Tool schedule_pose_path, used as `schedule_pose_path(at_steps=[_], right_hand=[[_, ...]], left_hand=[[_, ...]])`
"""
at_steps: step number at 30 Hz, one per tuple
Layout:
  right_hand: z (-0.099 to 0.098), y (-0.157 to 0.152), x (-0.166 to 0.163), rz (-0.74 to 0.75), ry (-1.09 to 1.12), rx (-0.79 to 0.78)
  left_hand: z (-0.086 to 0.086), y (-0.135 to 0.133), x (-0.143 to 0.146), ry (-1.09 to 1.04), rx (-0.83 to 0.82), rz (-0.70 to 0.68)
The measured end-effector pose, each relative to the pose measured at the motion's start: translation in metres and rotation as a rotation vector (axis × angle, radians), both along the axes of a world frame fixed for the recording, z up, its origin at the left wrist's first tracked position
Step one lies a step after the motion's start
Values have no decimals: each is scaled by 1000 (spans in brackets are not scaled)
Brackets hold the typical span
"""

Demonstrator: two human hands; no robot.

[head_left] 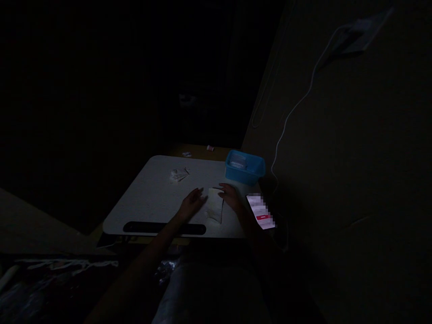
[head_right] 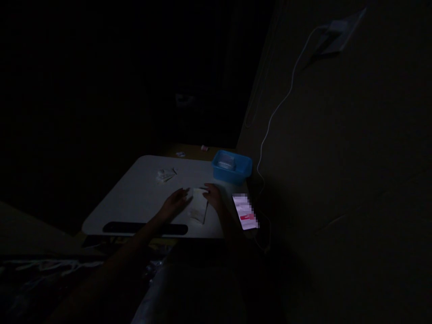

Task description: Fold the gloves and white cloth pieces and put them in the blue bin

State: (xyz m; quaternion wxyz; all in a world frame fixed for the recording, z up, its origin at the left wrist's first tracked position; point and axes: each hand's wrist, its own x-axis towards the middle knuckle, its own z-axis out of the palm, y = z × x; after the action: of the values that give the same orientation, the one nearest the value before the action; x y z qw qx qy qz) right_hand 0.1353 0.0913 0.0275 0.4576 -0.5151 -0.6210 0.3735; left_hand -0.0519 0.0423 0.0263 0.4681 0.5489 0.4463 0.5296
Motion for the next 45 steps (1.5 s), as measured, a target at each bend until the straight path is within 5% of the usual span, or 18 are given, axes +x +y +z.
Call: schedule_pose_path(at_steps=[5, 10, 15, 27, 38, 45], right_hand=[[0, 3, -3, 59, 128, -9], [-7, -5, 2, 203, 33, -56], [-14, -18, 6, 206, -195, -89], [-11, -33, 8, 61, -363, 32], [-13, -38, 6, 41, -353, 56], [-17, -36, 7, 47, -273, 76]], left_hand=[[-5, 36, 20, 140, -51, -199], [-22, 49, 19, 191, -65, -185], [-30, 49, 12, 198, -56, -186], [-22, 37, 6, 360, 128, -235], [-26, 36, 8, 496, 195, -172], [-16, 27, 12, 303, 63, -207]])
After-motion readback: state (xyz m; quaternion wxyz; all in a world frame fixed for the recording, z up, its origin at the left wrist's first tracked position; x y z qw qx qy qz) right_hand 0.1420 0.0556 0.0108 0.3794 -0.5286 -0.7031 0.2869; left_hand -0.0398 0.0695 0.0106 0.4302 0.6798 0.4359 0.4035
